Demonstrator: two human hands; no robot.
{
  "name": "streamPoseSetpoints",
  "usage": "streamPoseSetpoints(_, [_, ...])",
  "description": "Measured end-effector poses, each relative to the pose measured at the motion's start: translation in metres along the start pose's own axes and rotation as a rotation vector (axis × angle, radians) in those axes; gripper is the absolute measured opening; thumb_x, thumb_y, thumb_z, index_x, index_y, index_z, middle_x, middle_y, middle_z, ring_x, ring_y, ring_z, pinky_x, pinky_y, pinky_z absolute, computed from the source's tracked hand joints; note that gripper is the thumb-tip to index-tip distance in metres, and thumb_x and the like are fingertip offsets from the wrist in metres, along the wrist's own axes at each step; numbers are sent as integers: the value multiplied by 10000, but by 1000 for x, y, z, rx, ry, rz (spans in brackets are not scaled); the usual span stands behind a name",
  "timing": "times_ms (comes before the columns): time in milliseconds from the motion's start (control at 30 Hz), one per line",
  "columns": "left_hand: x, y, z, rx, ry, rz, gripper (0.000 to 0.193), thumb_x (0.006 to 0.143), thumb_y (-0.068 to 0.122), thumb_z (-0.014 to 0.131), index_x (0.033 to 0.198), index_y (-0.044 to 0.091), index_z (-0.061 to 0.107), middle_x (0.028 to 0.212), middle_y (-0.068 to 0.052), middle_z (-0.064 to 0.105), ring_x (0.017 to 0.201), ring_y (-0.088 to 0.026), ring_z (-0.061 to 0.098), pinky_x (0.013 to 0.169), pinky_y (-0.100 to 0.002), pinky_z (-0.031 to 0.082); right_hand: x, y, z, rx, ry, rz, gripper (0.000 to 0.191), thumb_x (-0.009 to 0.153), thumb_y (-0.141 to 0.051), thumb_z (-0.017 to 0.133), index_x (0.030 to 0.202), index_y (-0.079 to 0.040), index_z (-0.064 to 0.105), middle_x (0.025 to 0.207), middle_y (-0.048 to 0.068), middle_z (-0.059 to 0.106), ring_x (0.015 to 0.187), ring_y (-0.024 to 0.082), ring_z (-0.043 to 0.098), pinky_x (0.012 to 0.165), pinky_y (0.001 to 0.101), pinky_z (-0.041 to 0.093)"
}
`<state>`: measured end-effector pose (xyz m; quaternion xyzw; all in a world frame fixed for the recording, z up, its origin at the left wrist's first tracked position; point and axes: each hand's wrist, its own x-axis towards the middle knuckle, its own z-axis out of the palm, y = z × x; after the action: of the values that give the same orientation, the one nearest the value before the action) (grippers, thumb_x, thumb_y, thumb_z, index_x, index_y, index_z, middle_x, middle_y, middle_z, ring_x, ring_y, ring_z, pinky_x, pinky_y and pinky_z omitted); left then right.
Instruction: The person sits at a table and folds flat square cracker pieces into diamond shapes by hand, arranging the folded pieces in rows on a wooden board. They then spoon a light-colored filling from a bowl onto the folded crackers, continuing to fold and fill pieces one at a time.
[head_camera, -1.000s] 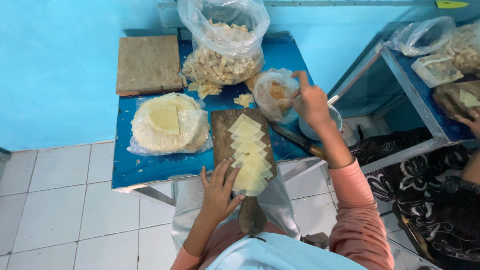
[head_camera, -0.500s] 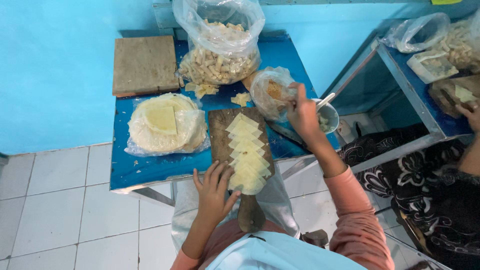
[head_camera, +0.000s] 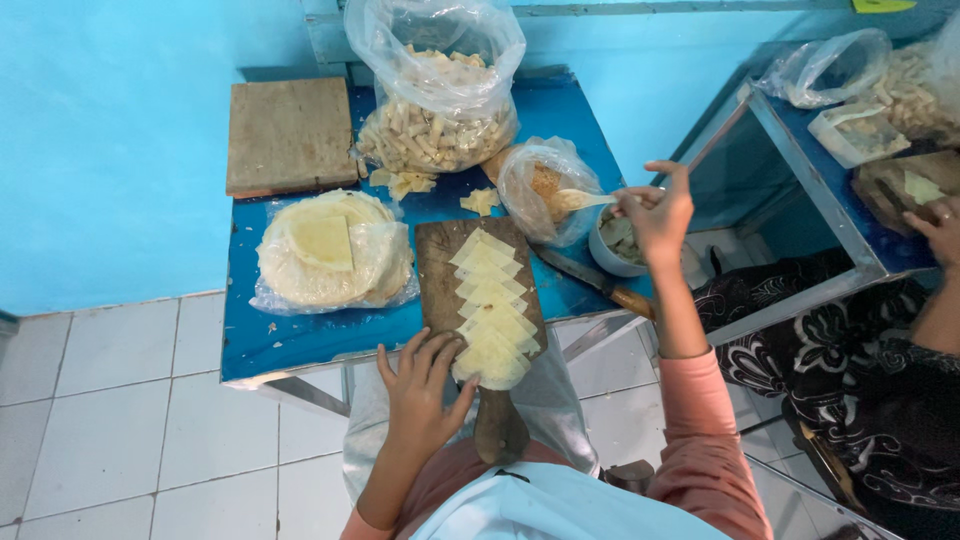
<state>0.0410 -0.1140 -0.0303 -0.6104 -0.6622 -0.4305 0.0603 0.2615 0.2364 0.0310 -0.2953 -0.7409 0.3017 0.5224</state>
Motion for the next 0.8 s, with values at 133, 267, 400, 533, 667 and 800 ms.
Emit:
streamPoseSetpoints(133, [-2, 5, -4, 24, -32, -15, 474, 822, 297, 755, 1232, 78, 665, 1300, -84, 601, 1337, -339, 467, 1109, -744, 131, -15, -17, -14, 182, 65, 146, 473, 965, 129, 690, 1312, 1, 394, 929, 212, 723, 753, 188, 721, 630, 284, 577])
streamPoseSetpoints(267, [-5, 7, -5, 87, -60, -15, 456, 789, 201, 756, 1218, 75, 664, 1302, -73, 604, 1341, -320, 484, 1122, -744, 164, -57, -38, -11, 344, 6, 251, 461, 959, 134, 659, 1315, -12, 406, 951, 202, 725, 751, 188, 704, 638, 280, 562])
streamPoseSetpoints(400, [-4, 6, -7, 70, -52, 43, 407, 786, 111, 750, 1190, 94, 701, 1232, -44, 637, 1284, -303, 533, 1119, -742, 168, -114, -55, 6, 369, -107, 329, 497, 909, 144, 628, 1326, -32, 422, 960, 214, 722, 757, 188, 698, 659, 292, 572])
streamPoseSetpoints(533, [-2, 7, -10, -1, 1, 94, 238, 819, 101, 752, 1056, 121, 743, 1156, -14, 668, 1230, -286, 583, 1128, -743, 156, -163, -64, 30, 366, -156, 394, 523, 868, 141, 684, 1281, -33, 416, 958, 232, 738, 729, 198, 719, 612, 304, 576])
streamPoseSetpoints(667, [2, 7, -11, -44, 37, 110, 181, 801, 89, 750, 980, 121, 752, 1171, -50, 673, 1192, -305, 606, 1104, -723, 204, -195, -75, 46, 338, -171, 238, 510, 912, 113, 676, 1310, -41, 398, 1028, 199, 755, 804, 187, 727, 672, 292, 593])
streamPoseSetpoints(800, [4, 6, -8, -117, 44, 70, 204, 834, 58, 761, 1036, 83, 754, 1090, -88, 652, 1021, -294, 602, 983, -550, 393, -214, -86, 49, -72, -132, -204, 523, 859, 83, 752, 1256, -83, 454, 992, 165, 763, 823, 232, 763, 693, 337, 608])
